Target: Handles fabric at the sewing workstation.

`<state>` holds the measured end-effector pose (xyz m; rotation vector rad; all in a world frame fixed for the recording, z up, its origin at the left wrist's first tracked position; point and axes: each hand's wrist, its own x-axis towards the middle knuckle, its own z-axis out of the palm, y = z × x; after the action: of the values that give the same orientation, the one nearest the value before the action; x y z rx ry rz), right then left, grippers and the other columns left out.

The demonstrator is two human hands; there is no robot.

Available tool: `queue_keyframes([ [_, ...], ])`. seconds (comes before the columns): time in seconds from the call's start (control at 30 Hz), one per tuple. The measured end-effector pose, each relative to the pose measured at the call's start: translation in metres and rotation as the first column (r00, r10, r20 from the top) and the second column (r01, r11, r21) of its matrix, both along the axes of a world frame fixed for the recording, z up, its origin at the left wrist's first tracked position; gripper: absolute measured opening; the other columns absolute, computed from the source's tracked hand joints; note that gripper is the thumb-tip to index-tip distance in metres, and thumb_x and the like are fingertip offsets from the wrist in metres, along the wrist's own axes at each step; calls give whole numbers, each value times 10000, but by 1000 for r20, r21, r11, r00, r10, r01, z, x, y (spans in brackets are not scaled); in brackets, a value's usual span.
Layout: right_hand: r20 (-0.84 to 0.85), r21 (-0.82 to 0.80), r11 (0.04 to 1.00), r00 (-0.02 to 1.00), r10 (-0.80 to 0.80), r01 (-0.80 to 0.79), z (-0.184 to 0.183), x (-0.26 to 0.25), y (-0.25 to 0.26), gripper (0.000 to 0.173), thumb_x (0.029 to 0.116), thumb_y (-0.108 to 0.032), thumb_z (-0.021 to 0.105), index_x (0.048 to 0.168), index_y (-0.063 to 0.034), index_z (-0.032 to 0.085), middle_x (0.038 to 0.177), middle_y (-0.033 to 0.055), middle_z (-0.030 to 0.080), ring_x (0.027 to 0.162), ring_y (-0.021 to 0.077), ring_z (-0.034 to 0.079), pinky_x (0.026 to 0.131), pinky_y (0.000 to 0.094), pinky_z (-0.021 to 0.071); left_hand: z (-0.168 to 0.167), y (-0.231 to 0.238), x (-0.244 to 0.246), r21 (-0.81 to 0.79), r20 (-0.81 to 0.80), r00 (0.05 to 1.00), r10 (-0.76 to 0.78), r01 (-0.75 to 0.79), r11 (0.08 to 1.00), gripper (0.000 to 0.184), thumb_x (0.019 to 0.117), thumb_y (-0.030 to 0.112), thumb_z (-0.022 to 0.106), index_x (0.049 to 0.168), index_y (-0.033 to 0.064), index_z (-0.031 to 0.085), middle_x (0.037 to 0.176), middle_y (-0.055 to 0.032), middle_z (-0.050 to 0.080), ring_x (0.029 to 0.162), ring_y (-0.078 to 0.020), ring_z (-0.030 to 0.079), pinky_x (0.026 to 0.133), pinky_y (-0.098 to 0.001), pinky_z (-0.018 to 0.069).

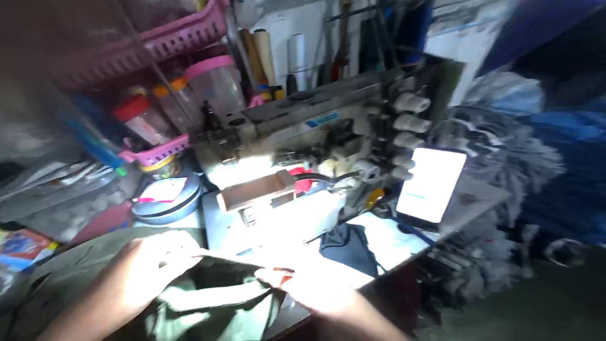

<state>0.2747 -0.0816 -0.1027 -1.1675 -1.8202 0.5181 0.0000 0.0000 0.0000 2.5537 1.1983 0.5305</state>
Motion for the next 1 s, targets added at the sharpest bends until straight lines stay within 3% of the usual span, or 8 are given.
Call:
queue_keyframes([
  [0.1, -224, -301, 931, 964, 142, -208, 5, 7, -1, 269, 1004, -250, 632, 1135, -33, 724, 1006, 20, 716, 916, 16, 642, 851, 215, 532, -9, -4, 17, -294, 298, 948, 109, -17, 956, 165, 995, 163, 587, 1107, 113, 697, 968, 50, 681, 871, -21, 643, 790, -233, 553],
  [0.17, -415, -493, 824, 908, 58, -278, 4, 3, -10, 208, 991, -249, 645, 1096, -76, 691, 892, -81, 657, 755, -46, 575, 699, 160, 500, -22, -5, 36, -385, 422, 888, 182, -7, 923, 158, 979, 69, 578, 1104, 54, 672, 921, 6, 676, 830, -58, 646, 760, -254, 562],
  [0.27, -565, -626, 700, 819, -104, -343, -7, -4, -32, 113, 993, -232, 631, 1017, -129, 673, 765, -139, 619, 624, -52, 538, 585, 151, 479, -40, 7, 59, -181, 91, 979, 181, -163, 970, 188, 991, 177, 621, 1054, 15, 693, 918, -81, 688, 859, -158, 660, 808, -353, 549],
  [0.37, -561, -631, 709, 817, -135, -316, -29, 1, -40, 113, 1000, -214, 591, 932, -151, 655, 682, -142, 564, 540, -39, 473, 517, 166, 424, -63, 32, 78, -127, -144, 963, 226, -245, 961, 297, 1000, 318, 602, 1103, 60, 707, 986, -134, 709, 941, -273, 682, 864, -482, 536],
  [0.57, -468, -674, 714, 857, -215, -189, -27, 19, -1, 74, 1015, -195, 554, 968, -141, 575, 642, -104, 557, 465, -4, 486, 443, 167, 435, -75, 72, 108, -202, -4, 956, 295, -289, 936, 249, 965, 251, 674, 998, 4, 693, 923, -206, 688, 845, -363, 679, 752, -554, 543],
  [0.73, -548, -652, 718, 807, -221, -246, -24, 10, 12, 47, 1014, -167, 546, 1029, -123, 535, 654, -71, 556, 430, 12, 467, 401, 167, 421, -55, 49, 99, -525, 19, 876, 482, -401, 751, 246, 1020, 22, 577, 1201, -144, 596, 1096, -250, 621, 939, -235, 585, 884, -350, 489],
  [0.9, -603, -600, 751, 773, -200, -274, -31, 8, 15, 30, 1009, -151, 557, 1017, -123, 565, 674, -72, 581, 456, 14, 482, 424, 168, 434, -78, 106, 117, -6, 27, 981, 193, -192, 981, 257, 981, 193, 615, 1034, -48, 686, 965, -224, 703, 918, -347, 695, 839, -513, 546],
  [1.0, -602, -597, 756, 773, -200, -269, -31, 7, 19, 53, 1005, -153, 564, 1049, -123, 558, 684, -71, 588, 462, 14, 497, 427, 167, 445, -104, 139, 119, 41, -8, 983, 184, -184, 982, 279, 946, 236, 642, 1016, -29, 693, 962, -207, 706, 947, -356, 692, 871, -534, 537],
])
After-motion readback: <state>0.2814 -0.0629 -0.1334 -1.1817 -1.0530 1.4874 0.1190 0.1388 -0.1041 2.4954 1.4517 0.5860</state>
